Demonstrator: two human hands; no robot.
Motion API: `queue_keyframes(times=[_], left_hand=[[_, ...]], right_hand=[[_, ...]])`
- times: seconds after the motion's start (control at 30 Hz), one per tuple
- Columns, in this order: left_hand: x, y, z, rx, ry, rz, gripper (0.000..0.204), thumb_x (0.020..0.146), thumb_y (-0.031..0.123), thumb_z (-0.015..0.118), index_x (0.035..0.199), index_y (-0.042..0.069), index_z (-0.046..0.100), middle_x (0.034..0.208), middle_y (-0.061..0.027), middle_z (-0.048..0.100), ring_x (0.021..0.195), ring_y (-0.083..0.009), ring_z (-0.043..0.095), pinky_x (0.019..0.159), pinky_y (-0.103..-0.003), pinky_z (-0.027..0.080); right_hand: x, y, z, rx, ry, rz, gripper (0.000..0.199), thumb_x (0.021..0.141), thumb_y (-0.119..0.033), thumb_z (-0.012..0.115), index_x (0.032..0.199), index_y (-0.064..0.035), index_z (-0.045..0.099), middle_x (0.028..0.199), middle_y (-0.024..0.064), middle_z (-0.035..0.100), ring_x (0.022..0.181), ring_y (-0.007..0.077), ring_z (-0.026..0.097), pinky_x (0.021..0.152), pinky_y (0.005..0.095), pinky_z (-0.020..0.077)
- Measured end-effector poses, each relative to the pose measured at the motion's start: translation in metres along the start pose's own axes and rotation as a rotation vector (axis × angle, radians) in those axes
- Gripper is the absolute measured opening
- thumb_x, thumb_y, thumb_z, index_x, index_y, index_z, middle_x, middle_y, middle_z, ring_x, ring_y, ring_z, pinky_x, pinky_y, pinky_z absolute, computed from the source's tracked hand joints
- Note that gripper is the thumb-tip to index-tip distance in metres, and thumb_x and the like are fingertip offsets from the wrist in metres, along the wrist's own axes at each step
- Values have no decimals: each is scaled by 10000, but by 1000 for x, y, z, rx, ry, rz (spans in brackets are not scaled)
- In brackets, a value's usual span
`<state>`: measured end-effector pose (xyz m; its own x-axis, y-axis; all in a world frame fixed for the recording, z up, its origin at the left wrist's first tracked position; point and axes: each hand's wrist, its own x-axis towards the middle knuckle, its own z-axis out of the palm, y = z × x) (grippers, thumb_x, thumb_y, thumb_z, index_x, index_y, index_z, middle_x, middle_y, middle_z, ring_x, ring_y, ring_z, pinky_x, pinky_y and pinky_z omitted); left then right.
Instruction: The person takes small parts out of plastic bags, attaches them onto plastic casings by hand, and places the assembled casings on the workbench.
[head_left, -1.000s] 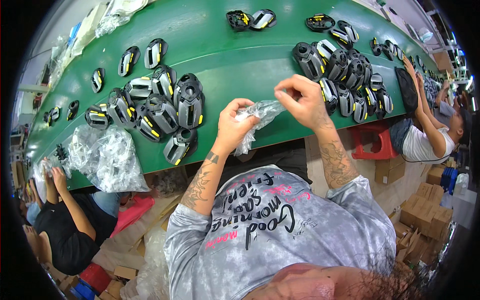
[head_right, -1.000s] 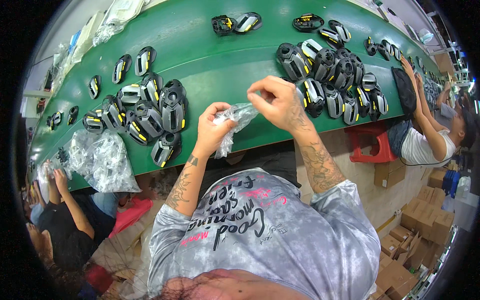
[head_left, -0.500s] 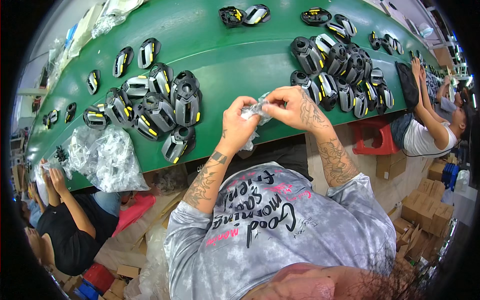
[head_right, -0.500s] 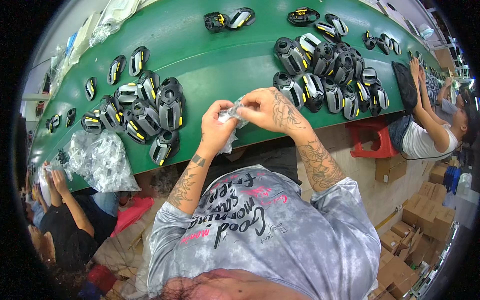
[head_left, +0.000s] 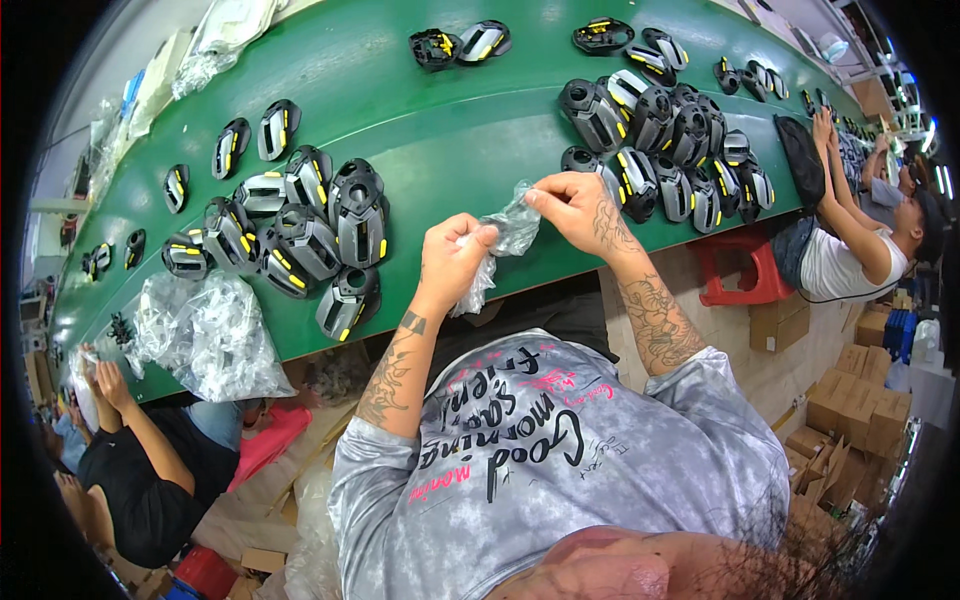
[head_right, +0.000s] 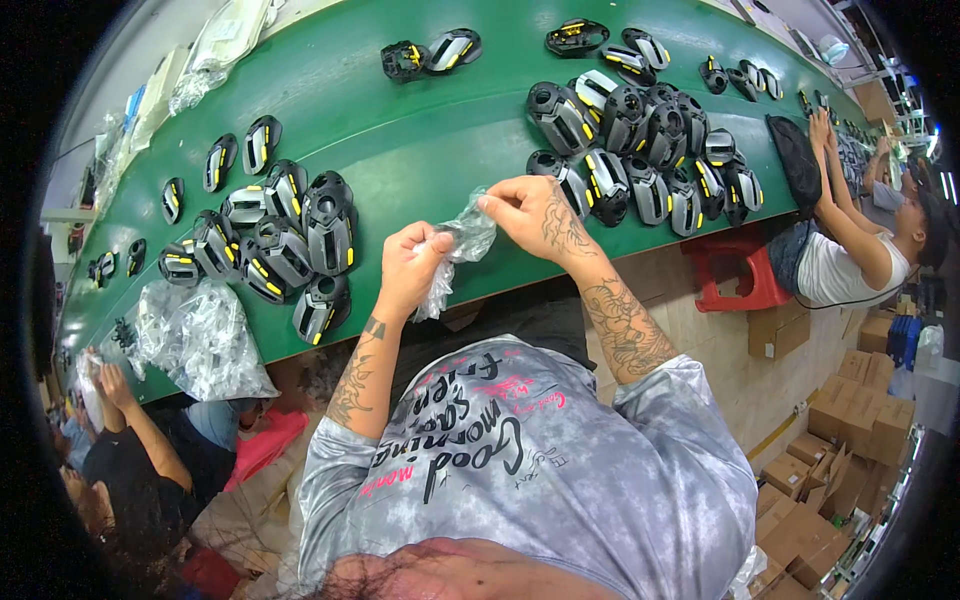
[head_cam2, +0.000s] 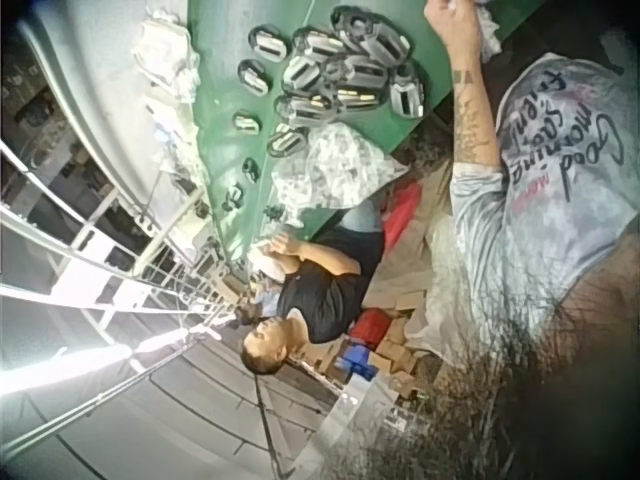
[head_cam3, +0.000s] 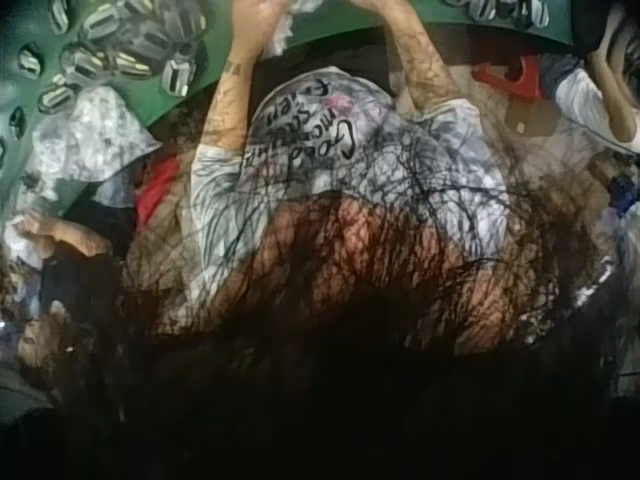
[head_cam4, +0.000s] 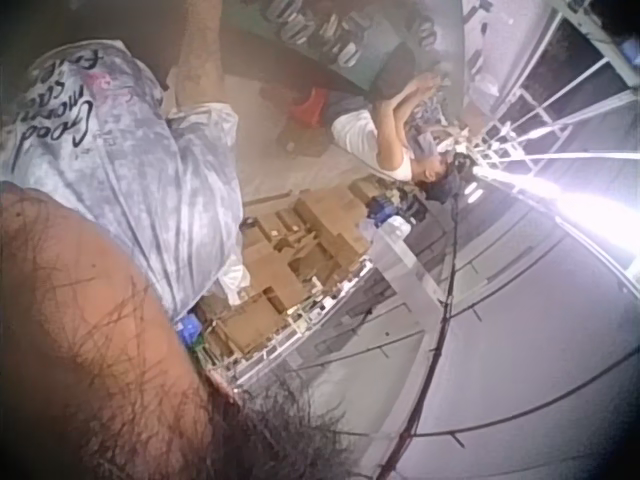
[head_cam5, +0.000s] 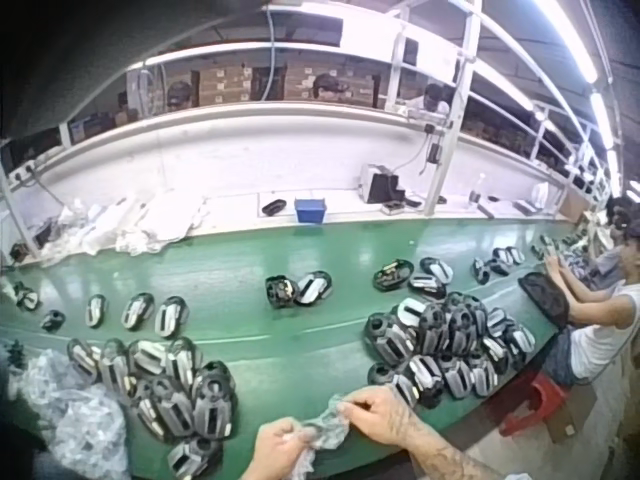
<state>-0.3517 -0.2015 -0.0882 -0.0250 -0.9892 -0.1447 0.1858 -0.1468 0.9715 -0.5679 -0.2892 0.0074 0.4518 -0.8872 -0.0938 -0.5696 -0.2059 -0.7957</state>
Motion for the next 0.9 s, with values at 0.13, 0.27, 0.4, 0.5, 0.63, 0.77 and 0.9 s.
queue_keyframes(times=[0.13,0.27,0.4,0.5,0.63,0.77,0.9], left_hand=[[0,2,11,64,14,126,278,994,222,720,810,30,641,750,46,600,694,-36,494,604,-235,401],[5,-8,-3,-102,84,150,248,1041,233,655,894,33,655,838,25,635,760,-44,534,681,-227,434],[4,-8,-6,-187,38,128,263,1056,259,632,933,28,655,860,17,642,766,-50,551,699,-230,456],[4,5,2,-232,27,117,282,1070,273,611,918,39,646,845,27,629,758,-41,536,687,-227,449],[3,2,-6,-453,61,41,301,1086,298,579,911,58,625,841,25,631,745,-44,550,671,-224,455],[4,8,-3,-580,134,34,300,1086,301,570,892,74,601,841,-6,654,731,-72,596,661,-243,511],[4,3,-14,-684,69,22,265,1050,259,635,863,80,582,907,-52,678,743,-105,627,652,-263,541]], right_hand=[[3,15,-1,89,88,31,279,924,-255,737,949,21,770,731,72,718,653,112,632,622,303,503],[0,15,15,236,-67,112,261,920,-239,759,947,20,755,743,15,701,678,72,612,629,274,498],[1,12,29,368,-62,132,245,922,-210,765,1015,13,726,828,11,702,725,57,602,653,246,497],[5,17,24,476,-58,144,242,937,-222,766,1017,1,720,833,-5,691,714,50,589,650,239,491],[4,27,21,707,-38,133,240,957,-252,773,974,-29,685,772,-40,610,647,37,510,581,213,419],[5,37,13,906,-40,149,216,966,-223,763,920,-60,629,702,-52,534,578,41,438,524,216,329],[11,46,-4,1073,143,106,157,967,-147,749,923,-56,630,707,-22,567,562,51,470,511,213,349]])
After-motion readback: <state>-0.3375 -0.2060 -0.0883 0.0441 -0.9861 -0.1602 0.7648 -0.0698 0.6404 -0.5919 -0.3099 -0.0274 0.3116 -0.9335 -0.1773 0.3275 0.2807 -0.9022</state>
